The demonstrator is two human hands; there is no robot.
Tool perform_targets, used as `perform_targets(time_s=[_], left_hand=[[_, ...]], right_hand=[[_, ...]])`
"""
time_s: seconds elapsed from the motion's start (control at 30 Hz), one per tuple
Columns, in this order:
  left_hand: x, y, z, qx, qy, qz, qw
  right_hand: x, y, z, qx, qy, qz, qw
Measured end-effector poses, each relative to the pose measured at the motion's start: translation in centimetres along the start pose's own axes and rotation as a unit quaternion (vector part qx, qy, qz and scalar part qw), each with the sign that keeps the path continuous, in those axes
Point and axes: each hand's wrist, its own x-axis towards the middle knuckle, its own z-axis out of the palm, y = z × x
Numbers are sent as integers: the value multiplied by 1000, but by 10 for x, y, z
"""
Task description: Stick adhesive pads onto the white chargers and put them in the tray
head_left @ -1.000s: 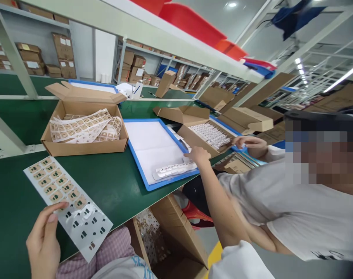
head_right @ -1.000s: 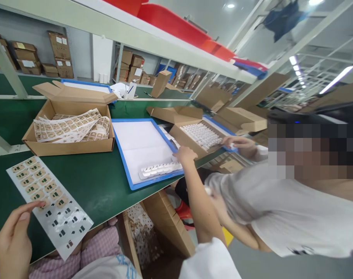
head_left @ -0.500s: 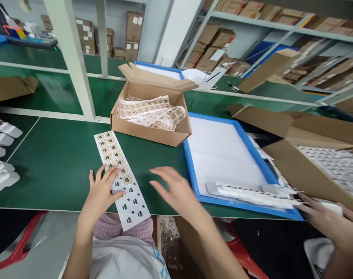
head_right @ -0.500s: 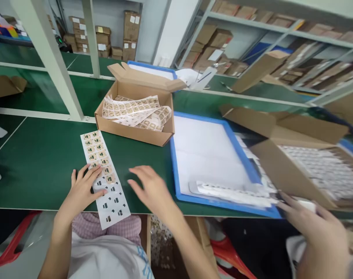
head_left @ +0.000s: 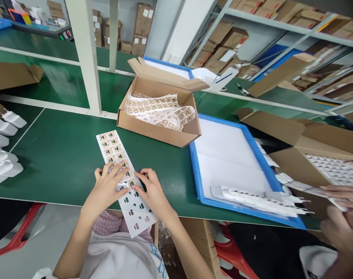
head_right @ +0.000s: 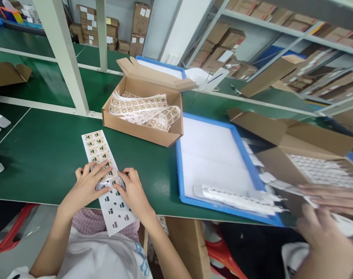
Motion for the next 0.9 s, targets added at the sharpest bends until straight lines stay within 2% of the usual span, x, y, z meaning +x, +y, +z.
perform_targets(time_s=[0.13,0.3,0.5,0.67,0.9], left_hand=[[8,-4,0,-20,-21,56,998],[6,0,0,-21,-14,52,998],[7,6,4,25,5,60,998],[13,11,-2,41,-30,53,997],[18,2,1,-3,-56,57,997]], right_hand=[[0,5,4,8,12,0,1000],[-4,1,5,10,21,13,1000],[-9,-4,4,3,20,28,999],[-4,-1,4,-5,22,35,999],[-3,-12,11,-23,32,55,998]])
